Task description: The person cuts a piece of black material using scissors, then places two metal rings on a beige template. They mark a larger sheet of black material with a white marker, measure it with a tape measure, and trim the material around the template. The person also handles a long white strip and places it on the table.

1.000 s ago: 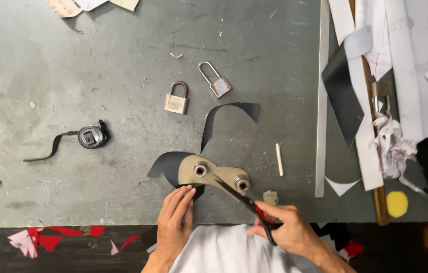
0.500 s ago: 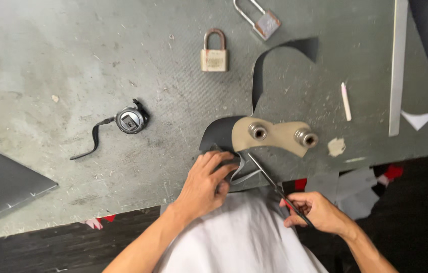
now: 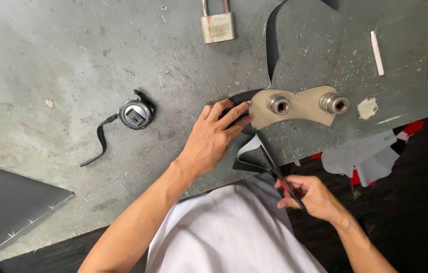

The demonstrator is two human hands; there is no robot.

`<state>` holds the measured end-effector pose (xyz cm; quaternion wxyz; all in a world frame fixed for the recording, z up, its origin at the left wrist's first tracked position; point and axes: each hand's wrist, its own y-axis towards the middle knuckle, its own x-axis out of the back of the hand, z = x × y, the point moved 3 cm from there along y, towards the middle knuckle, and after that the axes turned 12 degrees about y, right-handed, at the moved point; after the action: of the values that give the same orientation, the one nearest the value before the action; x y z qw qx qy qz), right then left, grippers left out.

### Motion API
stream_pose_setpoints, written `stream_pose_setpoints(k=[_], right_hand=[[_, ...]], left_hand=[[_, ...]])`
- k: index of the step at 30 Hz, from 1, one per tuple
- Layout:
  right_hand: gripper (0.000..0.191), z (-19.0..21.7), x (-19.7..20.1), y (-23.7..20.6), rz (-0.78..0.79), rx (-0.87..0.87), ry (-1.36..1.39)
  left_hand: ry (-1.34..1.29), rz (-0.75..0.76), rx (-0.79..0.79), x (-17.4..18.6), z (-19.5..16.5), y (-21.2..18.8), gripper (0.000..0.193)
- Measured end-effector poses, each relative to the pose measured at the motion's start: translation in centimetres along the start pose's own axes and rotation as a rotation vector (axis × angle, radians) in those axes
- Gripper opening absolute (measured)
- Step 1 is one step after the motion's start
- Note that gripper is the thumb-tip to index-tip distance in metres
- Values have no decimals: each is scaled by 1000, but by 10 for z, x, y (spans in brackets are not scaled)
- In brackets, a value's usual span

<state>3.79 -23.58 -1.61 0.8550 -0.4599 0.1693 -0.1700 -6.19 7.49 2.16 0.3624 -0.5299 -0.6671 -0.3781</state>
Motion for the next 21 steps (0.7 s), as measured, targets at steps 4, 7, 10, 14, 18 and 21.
stream_pose_setpoints(k=[4,7,10,14,18,21], right_hand=[[48,-5,-4,2,-42,-8,88],[47,-6,-7,3,-11,-1,148],[47,-6,-8,3,-33,77,-28],[39,-13,-11,3,-11,-4,152],[39,-13,-17,2,-31,17,170],[40,-10,-25,1,-41,16,209]], left_hand=[[5,-11,4,-1,1,1,50],[2,-2,4,-1,1,-1,49],[4,-7,-10,1,3,-1,50],[-7,34,-21,3,3,1,54],[4,34,-6,3,4,7,58],[-11,61,-10,2,6,10,56]])
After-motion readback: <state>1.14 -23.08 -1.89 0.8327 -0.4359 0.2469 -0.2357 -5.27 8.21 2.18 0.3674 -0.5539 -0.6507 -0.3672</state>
